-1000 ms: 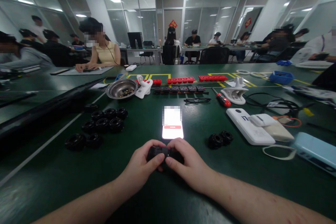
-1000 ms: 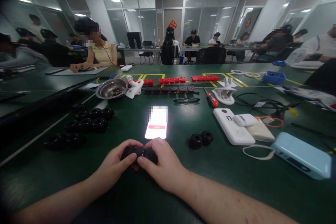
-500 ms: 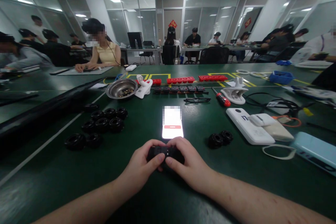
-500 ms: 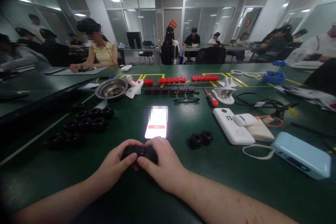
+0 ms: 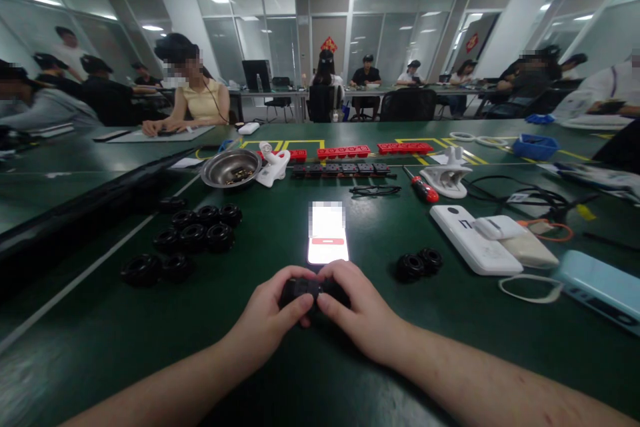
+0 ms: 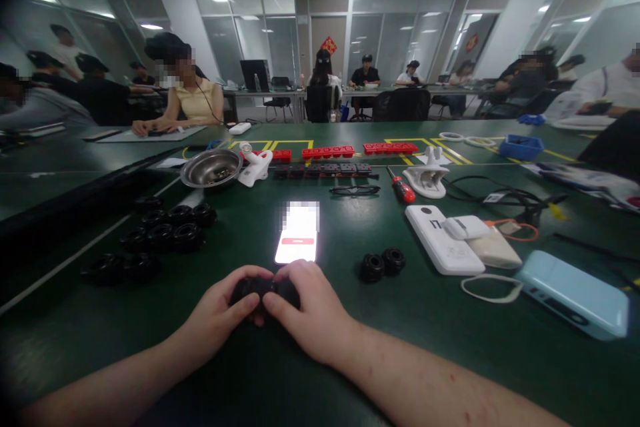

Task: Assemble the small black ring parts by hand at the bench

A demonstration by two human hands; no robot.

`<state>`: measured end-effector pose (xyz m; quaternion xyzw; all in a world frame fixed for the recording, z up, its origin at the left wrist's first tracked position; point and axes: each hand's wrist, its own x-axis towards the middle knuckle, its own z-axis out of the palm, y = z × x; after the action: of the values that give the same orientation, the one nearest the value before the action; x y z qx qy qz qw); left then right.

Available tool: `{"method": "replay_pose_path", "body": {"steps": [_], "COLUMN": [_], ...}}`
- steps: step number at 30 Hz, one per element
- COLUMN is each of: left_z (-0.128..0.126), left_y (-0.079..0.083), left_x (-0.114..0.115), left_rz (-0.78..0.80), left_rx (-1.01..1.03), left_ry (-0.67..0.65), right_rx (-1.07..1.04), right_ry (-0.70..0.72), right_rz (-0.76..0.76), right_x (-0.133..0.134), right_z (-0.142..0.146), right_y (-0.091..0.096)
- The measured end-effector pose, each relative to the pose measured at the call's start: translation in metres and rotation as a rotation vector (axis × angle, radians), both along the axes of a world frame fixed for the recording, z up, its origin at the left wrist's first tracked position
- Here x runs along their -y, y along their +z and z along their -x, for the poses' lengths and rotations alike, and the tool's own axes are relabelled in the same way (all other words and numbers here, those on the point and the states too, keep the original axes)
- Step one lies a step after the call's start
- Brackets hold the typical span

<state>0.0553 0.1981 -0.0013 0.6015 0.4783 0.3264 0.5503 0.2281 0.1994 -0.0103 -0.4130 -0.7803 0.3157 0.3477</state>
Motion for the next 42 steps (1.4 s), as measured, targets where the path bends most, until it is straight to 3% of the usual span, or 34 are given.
{"method": "replay_pose_path", "body": {"steps": [25, 42], "left_z": [0.0003, 0.0015], "left_y": [-0.0019, -0.0020], "left_x": [-0.0025, -0.0029], "left_rz": [0.010, -0.016], "left_rx": [0.029, -0.007], "left_ry": [0.010, 0.002], "right_rx": [-0.020, 0.086], "right_ry": [-0.018, -0.029], "right_rz": [-0.010, -0.043], "right_x": [0.0009, 0.0023], "right_z": [0.0010, 0.0009], "right_y": [0.0005, 0.0014]}}
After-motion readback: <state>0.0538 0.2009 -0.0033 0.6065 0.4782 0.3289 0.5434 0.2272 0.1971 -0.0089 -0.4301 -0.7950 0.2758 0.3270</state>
